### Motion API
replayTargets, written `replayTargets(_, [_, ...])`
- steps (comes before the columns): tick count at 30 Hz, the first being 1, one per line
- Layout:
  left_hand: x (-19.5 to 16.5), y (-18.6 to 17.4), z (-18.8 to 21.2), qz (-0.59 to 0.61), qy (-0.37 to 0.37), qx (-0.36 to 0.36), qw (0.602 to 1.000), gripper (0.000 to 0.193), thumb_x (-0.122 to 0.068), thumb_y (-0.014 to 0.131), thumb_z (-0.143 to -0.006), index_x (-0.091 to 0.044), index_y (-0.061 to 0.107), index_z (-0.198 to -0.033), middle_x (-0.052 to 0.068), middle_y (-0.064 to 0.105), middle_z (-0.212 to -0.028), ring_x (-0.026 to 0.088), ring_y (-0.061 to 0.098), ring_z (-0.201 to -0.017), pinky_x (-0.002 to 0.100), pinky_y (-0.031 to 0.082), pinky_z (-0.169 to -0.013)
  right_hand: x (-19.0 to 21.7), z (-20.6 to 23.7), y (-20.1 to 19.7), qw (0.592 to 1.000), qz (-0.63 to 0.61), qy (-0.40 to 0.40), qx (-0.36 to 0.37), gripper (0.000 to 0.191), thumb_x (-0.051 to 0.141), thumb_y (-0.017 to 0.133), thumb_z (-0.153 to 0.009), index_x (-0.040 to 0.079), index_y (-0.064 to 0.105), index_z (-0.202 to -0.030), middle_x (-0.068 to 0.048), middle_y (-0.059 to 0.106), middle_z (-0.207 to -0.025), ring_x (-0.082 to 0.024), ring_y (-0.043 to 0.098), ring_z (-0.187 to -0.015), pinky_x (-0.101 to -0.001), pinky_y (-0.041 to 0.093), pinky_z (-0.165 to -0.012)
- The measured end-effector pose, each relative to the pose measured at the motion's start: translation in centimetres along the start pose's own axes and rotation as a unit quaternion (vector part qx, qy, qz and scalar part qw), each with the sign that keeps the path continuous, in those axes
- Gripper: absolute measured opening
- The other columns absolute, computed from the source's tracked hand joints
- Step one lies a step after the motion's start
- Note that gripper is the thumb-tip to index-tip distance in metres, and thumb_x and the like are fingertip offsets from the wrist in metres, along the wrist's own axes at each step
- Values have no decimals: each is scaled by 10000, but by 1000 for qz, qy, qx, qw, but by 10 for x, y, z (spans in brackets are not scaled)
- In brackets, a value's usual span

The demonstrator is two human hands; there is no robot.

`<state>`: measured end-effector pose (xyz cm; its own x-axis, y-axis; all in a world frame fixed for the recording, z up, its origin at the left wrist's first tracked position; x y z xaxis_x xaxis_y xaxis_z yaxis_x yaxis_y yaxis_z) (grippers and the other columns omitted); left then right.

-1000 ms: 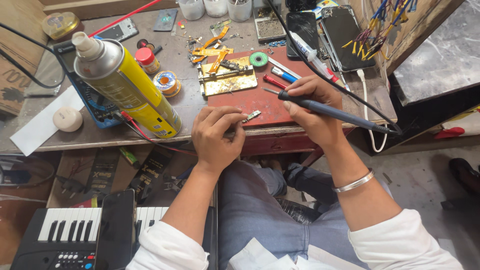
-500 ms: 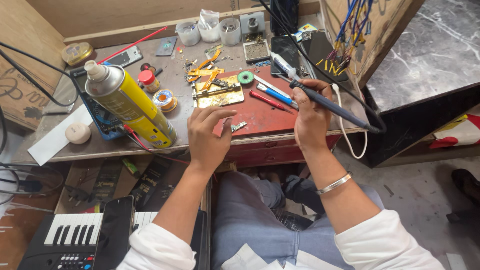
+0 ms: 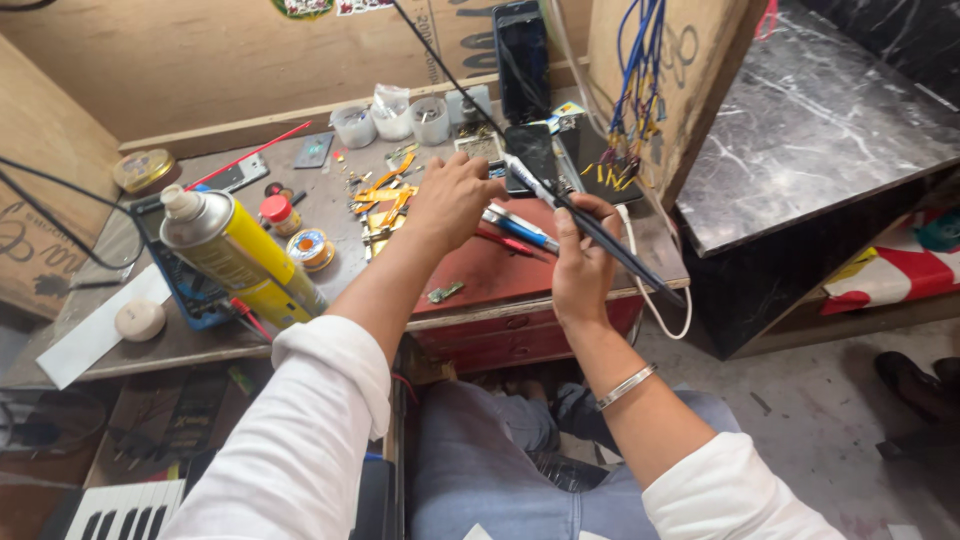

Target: The person solders a small green circuit board on a repair bench, holding the board with one hand while applying a soldering iron to its contacts. They use a blue-handled tool to position components, occasionally reposition the board, and continue soldering different points on the board throughout the episode.

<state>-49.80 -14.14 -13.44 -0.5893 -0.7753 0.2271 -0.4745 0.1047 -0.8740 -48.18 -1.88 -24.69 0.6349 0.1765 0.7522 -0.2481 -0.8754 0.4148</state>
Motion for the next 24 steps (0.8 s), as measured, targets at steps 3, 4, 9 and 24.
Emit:
replayTargets(3, [-5,2,-9,-9,23,58,998,264,-123,651,-847,-323,795,-940,-13,641,-1013,207,577,-1074,429,412,-863,2,0,1,1000,-15,8,8,239,112,645,-1038,40,532,-1236,-32,578,-1136,-93,572,-1030,-241,487,-919])
replayTargets(4, [-6,3,-11,-11,29,75,997,257,-129,651,-861,-329,795,-934,-13,640,-1020,205,578,-1083,426,412,-869,2,0,2,1000,-18,13,12,237,110,644,-1037,40,531,-1234,-32,577,-1134,-91,570,-1022,-239,489,-908])
replayTargets(9, [-7,9,-17,-11,29,150,988,119,-245,722,-850,-311,794,-918,-14,645,-1036,214,563,-1139,425,422,-915,3,-2,3,999,-33,13,18,237,94,644,-1027,39,528,-1226,-37,570,-1156,-90,575,-1035,-240,498,-908])
replayTargets(24, [1,4,-15,75,36,171,982,129,-198,815,-760,-199,765,-879,-58,739,-865,208,624,-1018,383,491,-880,5,2,9,998,-47,18,22,234,74,642,-1027,44,528,-1229,-48,580,-1167,-95,579,-1056,-248,491,-972])
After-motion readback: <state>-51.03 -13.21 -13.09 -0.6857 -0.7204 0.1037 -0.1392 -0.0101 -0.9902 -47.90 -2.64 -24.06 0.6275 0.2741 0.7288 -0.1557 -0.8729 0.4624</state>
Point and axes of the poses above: each hand's wrist, its own z-axis away from the middle knuckle, its own y-axis out of the palm, x = y × z, the point moved 8 cm from there along -z, towards the middle knuckle
